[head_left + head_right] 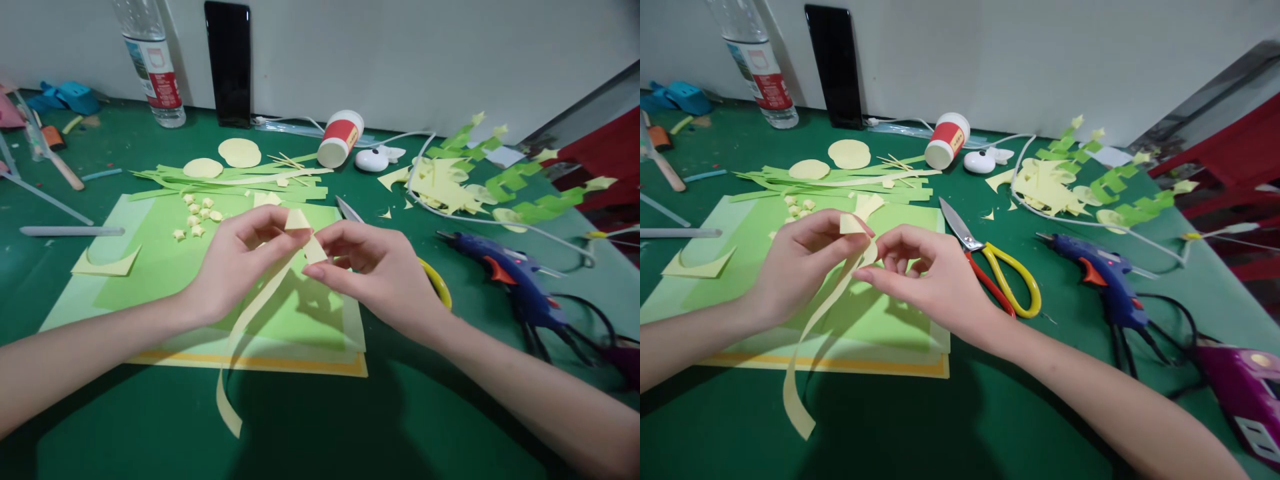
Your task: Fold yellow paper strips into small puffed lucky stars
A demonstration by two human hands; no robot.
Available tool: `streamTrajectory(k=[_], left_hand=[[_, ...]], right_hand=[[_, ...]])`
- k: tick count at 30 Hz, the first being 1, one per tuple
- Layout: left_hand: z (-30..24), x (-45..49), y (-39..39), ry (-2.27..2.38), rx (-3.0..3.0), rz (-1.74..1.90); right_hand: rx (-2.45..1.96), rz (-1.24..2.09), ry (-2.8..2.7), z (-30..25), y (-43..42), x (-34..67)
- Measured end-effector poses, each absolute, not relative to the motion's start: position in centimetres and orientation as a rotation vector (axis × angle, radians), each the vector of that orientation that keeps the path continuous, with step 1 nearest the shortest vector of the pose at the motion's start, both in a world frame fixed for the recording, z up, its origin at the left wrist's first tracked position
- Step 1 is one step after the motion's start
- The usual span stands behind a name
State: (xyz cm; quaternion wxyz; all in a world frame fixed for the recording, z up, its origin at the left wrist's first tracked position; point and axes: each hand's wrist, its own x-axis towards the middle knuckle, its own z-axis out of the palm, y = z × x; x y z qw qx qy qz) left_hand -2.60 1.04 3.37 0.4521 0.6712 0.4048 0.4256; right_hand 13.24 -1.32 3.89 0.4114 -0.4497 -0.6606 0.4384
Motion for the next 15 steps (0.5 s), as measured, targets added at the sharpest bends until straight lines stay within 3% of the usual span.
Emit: streamTrajectory(k=[8, 15], left_hand=[[3.31, -2.64, 0.95, 0.96, 1.549, 1.036], [3.38, -2.42, 0.67, 0.909, 1.513, 1.031]], right_hand=[[-1.089, 0.858, -1.733, 3.98, -1.44, 13.09], [-1.112, 0.882, -1.732, 3.55, -1.47, 12.92]])
